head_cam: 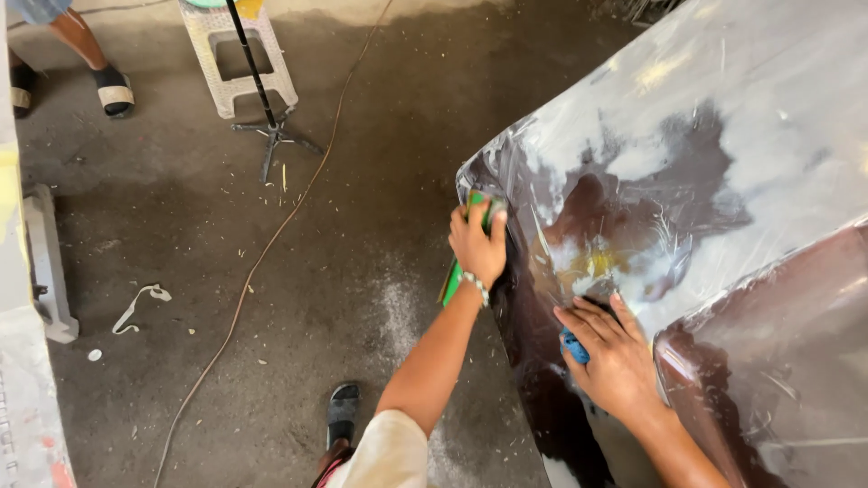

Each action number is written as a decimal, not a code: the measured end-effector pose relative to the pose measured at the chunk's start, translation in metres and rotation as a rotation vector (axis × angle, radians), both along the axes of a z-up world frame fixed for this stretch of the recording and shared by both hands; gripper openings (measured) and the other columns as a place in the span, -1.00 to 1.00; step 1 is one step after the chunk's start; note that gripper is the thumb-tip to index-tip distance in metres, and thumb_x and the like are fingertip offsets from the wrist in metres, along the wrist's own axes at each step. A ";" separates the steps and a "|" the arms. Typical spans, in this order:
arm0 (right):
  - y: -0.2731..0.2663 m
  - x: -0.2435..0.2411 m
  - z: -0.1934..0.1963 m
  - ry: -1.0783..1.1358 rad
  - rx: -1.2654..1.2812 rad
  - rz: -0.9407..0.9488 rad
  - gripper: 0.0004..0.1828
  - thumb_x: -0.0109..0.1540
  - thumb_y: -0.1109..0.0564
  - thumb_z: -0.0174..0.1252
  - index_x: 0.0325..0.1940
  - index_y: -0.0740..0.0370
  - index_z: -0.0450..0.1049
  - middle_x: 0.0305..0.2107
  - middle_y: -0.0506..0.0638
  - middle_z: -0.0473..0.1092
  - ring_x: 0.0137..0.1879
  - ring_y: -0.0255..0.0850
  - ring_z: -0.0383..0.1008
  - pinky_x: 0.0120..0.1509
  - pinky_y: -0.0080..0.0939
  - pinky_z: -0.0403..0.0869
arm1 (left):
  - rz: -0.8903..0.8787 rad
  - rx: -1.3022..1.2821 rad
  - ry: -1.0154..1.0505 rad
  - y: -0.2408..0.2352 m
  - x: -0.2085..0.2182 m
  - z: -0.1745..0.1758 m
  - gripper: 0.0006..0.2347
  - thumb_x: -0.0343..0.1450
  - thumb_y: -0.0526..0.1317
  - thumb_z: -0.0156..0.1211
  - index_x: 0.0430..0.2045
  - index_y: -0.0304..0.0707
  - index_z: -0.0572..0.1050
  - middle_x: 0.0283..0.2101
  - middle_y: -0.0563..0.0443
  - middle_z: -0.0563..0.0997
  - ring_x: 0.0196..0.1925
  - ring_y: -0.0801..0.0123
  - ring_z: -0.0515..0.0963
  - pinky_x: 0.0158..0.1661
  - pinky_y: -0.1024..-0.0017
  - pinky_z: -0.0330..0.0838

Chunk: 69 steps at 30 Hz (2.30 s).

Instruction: The person sands a large, dark-colored car part, likely a hood, using a green sanding block and a blue cloth. They repeatedly rub the surface to smooth it, occasionally dipping the tools into a bucket of water to clean them before resuming the sanding process.

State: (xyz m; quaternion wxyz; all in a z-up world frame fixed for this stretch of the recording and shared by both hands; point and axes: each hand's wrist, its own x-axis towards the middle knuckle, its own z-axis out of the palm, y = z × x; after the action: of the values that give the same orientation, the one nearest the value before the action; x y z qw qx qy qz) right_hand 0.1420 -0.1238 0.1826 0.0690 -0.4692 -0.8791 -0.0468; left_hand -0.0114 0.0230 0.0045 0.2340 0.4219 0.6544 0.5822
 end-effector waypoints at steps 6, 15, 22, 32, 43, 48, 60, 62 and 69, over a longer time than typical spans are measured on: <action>0.003 0.002 -0.002 -0.001 0.015 -0.005 -0.52 0.11 0.10 0.24 0.13 0.13 0.52 0.03 0.07 0.51 0.28 -0.14 0.42 0.56 0.09 0.11 | -0.010 0.091 0.020 -0.071 0.017 -0.002 -0.63 0.49 -0.02 0.19 0.15 -0.11 0.48 0.19 -0.42 0.38 0.21 -0.27 0.40 0.17 0.01 0.26; 0.002 -0.001 0.001 0.019 0.003 0.002 -0.51 0.11 0.11 0.24 0.15 0.15 0.52 -0.01 0.06 0.52 0.28 -0.14 0.43 0.56 0.12 0.12 | 0.140 -0.103 -0.019 0.007 -0.016 -0.036 -0.58 0.44 0.06 0.18 0.14 -0.08 0.53 0.08 -0.37 0.41 0.08 -0.22 0.43 0.05 0.02 0.32; 0.003 0.001 -0.001 0.036 0.016 0.014 -0.53 0.12 0.11 0.24 0.14 0.12 0.52 0.01 0.05 0.52 0.28 -0.15 0.43 0.57 0.10 0.12 | 0.065 0.053 0.054 -0.088 0.028 -0.029 -0.59 0.45 -0.04 0.27 0.18 -0.14 0.51 0.11 -0.42 0.40 0.16 -0.25 0.41 0.12 -0.01 0.30; 0.001 0.001 -0.001 0.022 0.006 0.014 -0.51 0.10 0.12 0.24 0.14 0.13 0.52 0.02 0.06 0.51 0.29 -0.13 0.43 0.57 0.09 0.11 | 0.112 -0.073 0.038 -0.025 0.000 -0.021 -0.59 0.47 0.04 0.18 0.18 -0.07 0.51 0.14 -0.40 0.38 0.13 -0.25 0.41 0.10 -0.03 0.30; 0.000 0.000 -0.001 -0.009 0.010 -0.005 -0.50 0.11 0.11 0.24 0.15 0.14 0.51 0.00 0.05 0.52 0.27 -0.15 0.44 0.55 0.10 0.13 | -0.036 -0.022 -0.021 0.004 -0.014 -0.016 -0.63 0.48 -0.03 0.20 0.16 -0.07 0.50 0.25 -0.39 0.36 0.26 -0.21 0.37 0.23 -0.04 0.25; 0.004 0.001 -0.002 0.009 0.026 0.004 -0.51 0.10 0.10 0.25 0.13 0.14 0.52 0.00 0.06 0.52 0.27 -0.14 0.43 0.54 0.10 0.14 | -0.051 0.032 -0.031 -0.053 0.010 -0.011 -0.64 0.48 -0.08 0.22 0.19 -0.04 0.50 0.34 -0.42 0.29 0.33 -0.26 0.32 0.27 -0.07 0.19; 0.008 -0.002 -0.008 -0.215 -0.005 0.021 -0.35 0.06 0.04 0.23 0.26 0.09 0.39 0.18 -0.03 0.39 0.43 -0.15 0.24 0.59 0.14 0.04 | -0.046 0.062 0.001 0.076 -0.044 -0.049 -0.62 0.39 0.01 0.32 0.08 0.05 0.51 0.09 -0.23 0.44 0.10 -0.12 0.47 0.03 0.05 0.40; 0.009 -0.009 -0.015 -0.382 -0.066 -0.030 -0.22 0.05 -0.05 0.23 0.37 0.06 0.29 0.32 -0.02 0.25 0.51 -0.10 0.10 0.57 0.20 -0.02 | -0.037 0.046 -0.001 0.065 -0.051 -0.048 -0.63 0.39 -0.01 0.34 0.08 0.04 0.52 0.07 -0.20 0.47 0.09 -0.10 0.49 0.03 0.08 0.40; 0.064 -0.081 -0.049 -0.781 -0.195 -0.086 -0.16 0.26 -0.13 0.05 0.56 0.14 0.00 0.53 0.09 -0.11 0.61 0.03 -0.24 0.56 0.36 -0.20 | -0.002 0.121 -0.270 0.009 -0.040 -0.051 -0.62 0.44 -0.12 0.29 0.15 -0.14 0.48 0.04 -0.24 0.45 0.08 -0.02 0.51 0.11 0.19 0.41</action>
State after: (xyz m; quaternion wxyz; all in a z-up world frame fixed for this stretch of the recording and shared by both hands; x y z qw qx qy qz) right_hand 0.0614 -0.0595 0.1339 -0.3171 -0.4567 -0.8192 -0.1406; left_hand -0.0516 0.0316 -0.0467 0.2946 0.3539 0.5801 0.6719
